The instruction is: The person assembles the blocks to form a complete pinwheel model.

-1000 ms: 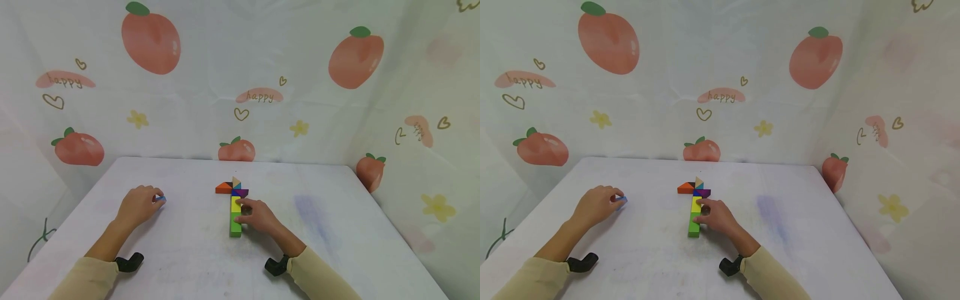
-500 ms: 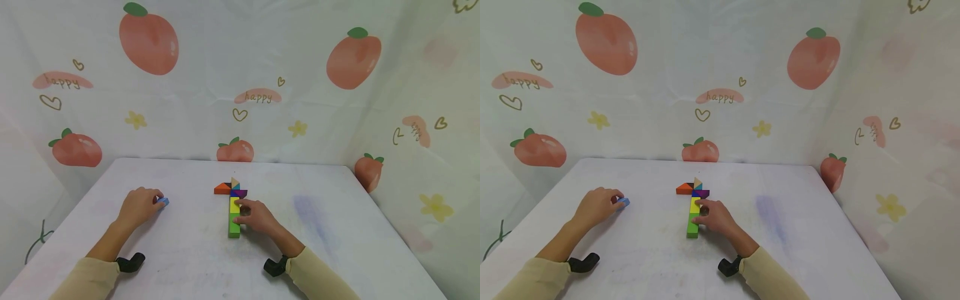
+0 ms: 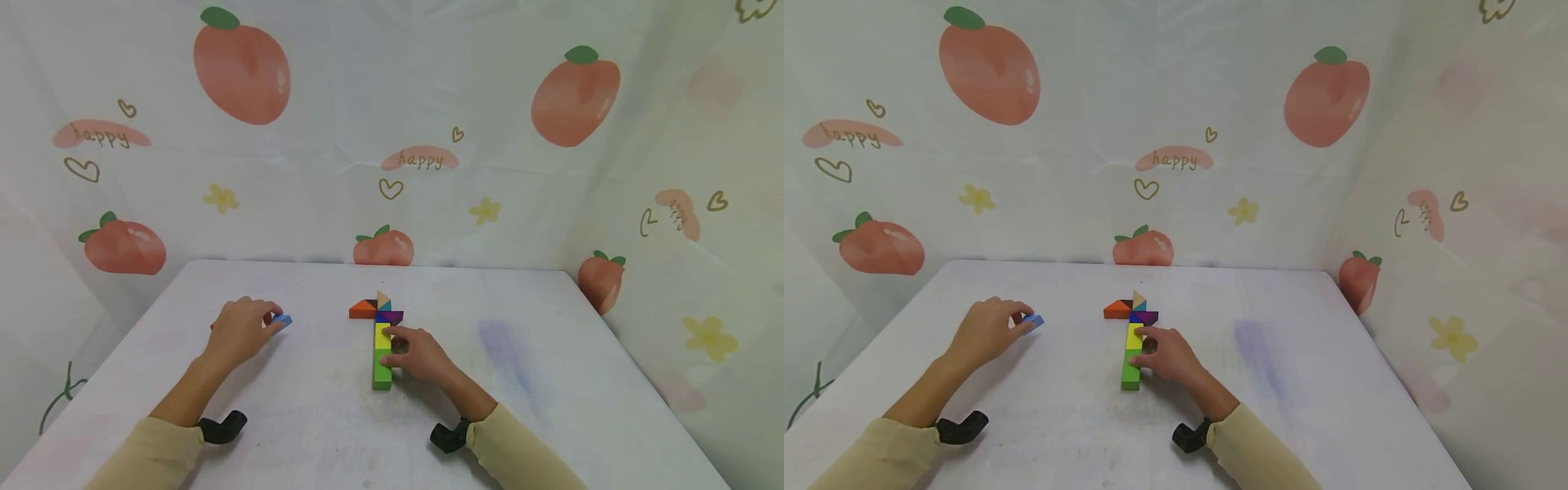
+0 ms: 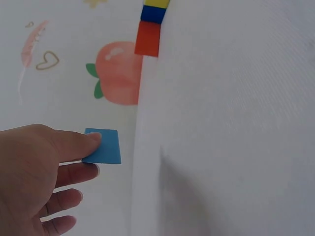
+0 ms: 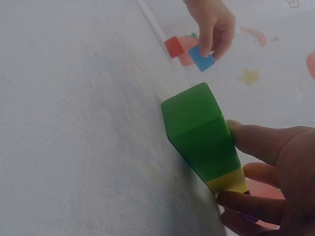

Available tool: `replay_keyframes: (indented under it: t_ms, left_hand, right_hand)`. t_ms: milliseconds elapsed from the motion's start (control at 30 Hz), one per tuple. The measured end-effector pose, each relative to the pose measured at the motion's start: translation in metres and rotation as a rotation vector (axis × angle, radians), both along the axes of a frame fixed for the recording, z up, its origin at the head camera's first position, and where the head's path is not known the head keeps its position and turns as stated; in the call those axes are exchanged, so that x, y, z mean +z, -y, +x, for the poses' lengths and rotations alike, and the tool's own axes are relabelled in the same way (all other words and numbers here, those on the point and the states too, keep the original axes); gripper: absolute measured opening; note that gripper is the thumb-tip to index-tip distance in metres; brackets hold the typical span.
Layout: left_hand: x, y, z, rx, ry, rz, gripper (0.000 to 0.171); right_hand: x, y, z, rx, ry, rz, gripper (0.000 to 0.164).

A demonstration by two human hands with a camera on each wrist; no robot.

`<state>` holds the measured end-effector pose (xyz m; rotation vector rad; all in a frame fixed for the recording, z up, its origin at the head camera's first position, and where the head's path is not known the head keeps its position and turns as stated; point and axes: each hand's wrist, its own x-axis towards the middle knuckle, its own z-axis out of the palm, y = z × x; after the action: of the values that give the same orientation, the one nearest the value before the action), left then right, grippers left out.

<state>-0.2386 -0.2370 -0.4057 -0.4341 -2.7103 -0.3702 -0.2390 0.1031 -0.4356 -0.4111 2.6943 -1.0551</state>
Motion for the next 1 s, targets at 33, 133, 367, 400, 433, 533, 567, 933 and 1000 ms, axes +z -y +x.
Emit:
replay_keyframes:
  t_ms: [33, 133, 367, 400, 433, 533, 567, 933, 1000]
  left_hand:
    - [0.001, -0.002, 0.000, -0.005, -0.002, 0.008, 0.021]
    - [0.004, -0.009, -0.001, -0.009, -0.003, 0.028, 0.022]
    - [0.006, -0.026, -0.004, -0.023, -0.001, 0.082, 0.024]
    - [0.006, -0.029, -0.004, -0.026, 0.001, 0.091, 0.024]
    - [0.006, -0.031, -0.004, -0.027, 0.004, 0.099, 0.025]
    - [0.005, -0.039, -0.006, -0.028, 0.007, 0.111, 0.025]
    - [0.004, -0.042, -0.007, -0.028, 0.007, 0.115, 0.025]
    - [-0.009, -0.075, -0.019, -0.063, 0.018, 0.112, 0.026]
    - [-0.011, -0.083, -0.020, -0.074, 0.011, 0.105, 0.025]
  right_hand:
    - [0.000, 0.000, 0.000, -0.001, 0.000, 0.000, 0.058]
    - [0.000, 0.000, 0.000, -0.002, 0.000, 0.001, 0.059]
    - [0.001, -0.001, 0.000, -0.007, -0.002, 0.002, 0.058]
    - [0.001, -0.001, 0.000, -0.006, -0.002, 0.001, 0.058]
    - [0.001, -0.001, 0.001, -0.006, 0.000, 0.000, 0.058]
    - [0.002, 0.000, 0.001, -0.003, 0.001, -0.003, 0.058]
    - [0.002, 0.000, 0.001, -0.003, 0.001, -0.004, 0.058]
    - [0.002, 0.001, 0.001, -0.003, 0.000, -0.009, 0.058]
    - [0.003, 0.001, 0.001, -0.004, -0.003, -0.004, 0.058]
